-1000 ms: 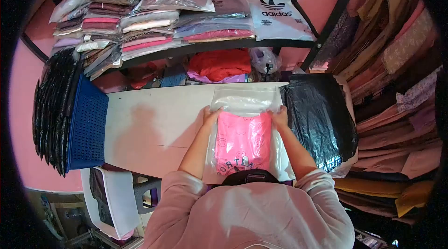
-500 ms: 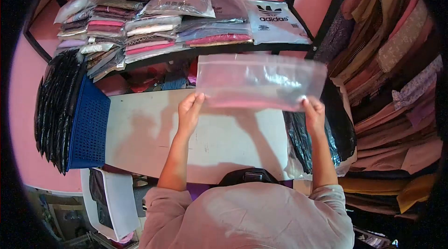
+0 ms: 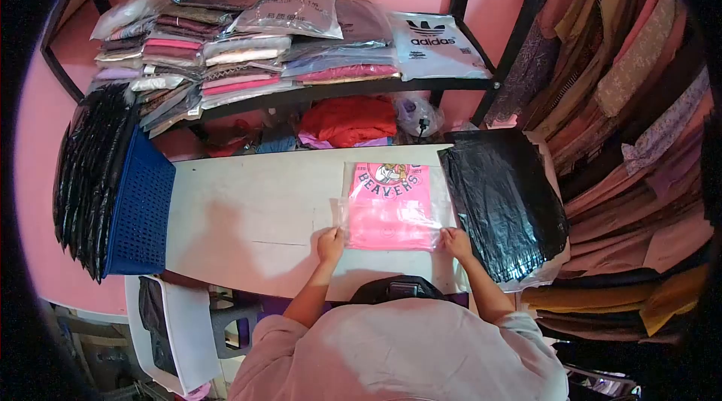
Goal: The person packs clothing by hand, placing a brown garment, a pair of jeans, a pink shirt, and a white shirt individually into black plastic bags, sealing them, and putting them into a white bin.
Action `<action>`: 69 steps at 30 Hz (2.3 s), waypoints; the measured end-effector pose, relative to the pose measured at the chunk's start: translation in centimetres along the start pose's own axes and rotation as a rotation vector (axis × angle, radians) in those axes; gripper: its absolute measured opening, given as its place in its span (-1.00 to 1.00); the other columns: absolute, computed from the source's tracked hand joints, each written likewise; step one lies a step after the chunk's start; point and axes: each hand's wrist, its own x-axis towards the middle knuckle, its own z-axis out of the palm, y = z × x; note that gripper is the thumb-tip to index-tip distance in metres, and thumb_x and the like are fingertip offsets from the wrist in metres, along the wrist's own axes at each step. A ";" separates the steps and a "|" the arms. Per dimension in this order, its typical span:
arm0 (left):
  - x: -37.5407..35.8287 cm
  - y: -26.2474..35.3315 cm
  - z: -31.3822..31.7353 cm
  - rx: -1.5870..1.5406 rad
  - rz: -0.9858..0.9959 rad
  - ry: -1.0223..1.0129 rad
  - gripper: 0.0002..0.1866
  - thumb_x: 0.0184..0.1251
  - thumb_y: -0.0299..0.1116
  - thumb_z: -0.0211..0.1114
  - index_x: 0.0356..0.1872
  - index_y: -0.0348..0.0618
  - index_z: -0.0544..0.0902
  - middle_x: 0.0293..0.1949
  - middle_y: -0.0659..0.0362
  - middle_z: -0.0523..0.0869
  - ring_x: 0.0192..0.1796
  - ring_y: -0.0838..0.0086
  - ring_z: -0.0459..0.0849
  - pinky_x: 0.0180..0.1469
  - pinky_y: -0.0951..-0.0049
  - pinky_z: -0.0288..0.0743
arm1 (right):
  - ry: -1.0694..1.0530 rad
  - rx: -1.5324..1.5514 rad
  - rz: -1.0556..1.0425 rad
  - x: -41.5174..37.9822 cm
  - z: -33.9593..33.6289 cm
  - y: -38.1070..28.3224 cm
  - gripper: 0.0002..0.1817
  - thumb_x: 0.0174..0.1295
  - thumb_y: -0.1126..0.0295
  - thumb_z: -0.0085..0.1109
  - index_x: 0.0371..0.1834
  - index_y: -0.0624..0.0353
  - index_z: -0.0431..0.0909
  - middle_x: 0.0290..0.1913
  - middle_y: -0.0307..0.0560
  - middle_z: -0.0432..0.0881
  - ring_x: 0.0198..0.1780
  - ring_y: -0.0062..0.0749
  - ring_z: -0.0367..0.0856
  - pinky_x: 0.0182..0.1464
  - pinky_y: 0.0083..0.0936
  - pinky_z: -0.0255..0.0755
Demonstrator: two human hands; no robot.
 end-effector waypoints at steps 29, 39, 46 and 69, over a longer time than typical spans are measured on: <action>1.7 1.4 -2.6 0.347 0.584 -0.248 -0.65 -0.09 -0.39 0.31 -0.17 -0.07 0.54 -0.11 0.19 0.61 0.08 0.33 0.48 0.26 0.16 0.02 | -0.016 -0.134 -0.444 0.4 -2.1 -3.8 -0.67 -0.14 0.41 0.21 -0.23 0.24 0.54 -0.26 0.06 0.59 -0.30 -0.19 0.57 -0.18 -0.39 0.45; 6.3 12.7 -3.5 -0.229 0.356 0.195 -0.64 0.30 -0.20 0.03 -0.54 -0.32 0.49 -0.69 0.10 0.47 -0.59 0.40 0.40 -0.35 0.36 0.34 | 0.568 0.429 -0.356 4.5 -8.5 -13.0 -0.88 0.19 0.45 0.00 -0.40 0.25 0.50 -0.57 -0.13 0.55 -0.49 -0.61 0.49 -0.46 -0.58 0.33; 7.0 2.8 2.9 0.126 0.027 0.064 -0.69 0.17 -0.26 0.14 -0.18 -0.30 0.44 -0.36 0.07 0.55 -0.36 0.38 0.55 -0.28 0.38 0.42 | 0.501 -0.147 -0.040 7.9 -1.2 -3.9 -0.69 0.06 0.39 0.05 -0.10 0.20 0.39 -0.39 0.15 0.57 -0.38 0.13 0.52 -0.27 -0.12 0.41; 2.5 1.7 2.3 -0.078 0.149 -0.063 -0.27 -0.18 -0.47 0.42 0.09 -0.21 0.22 -0.32 0.02 0.56 -0.28 0.32 0.57 -0.20 0.40 0.45 | 0.355 -0.562 0.126 -0.6 -7.9 1.3 -0.68 -0.04 0.18 0.17 -0.38 0.25 0.51 -0.46 0.12 0.59 -0.41 0.00 0.58 -0.35 -0.19 0.46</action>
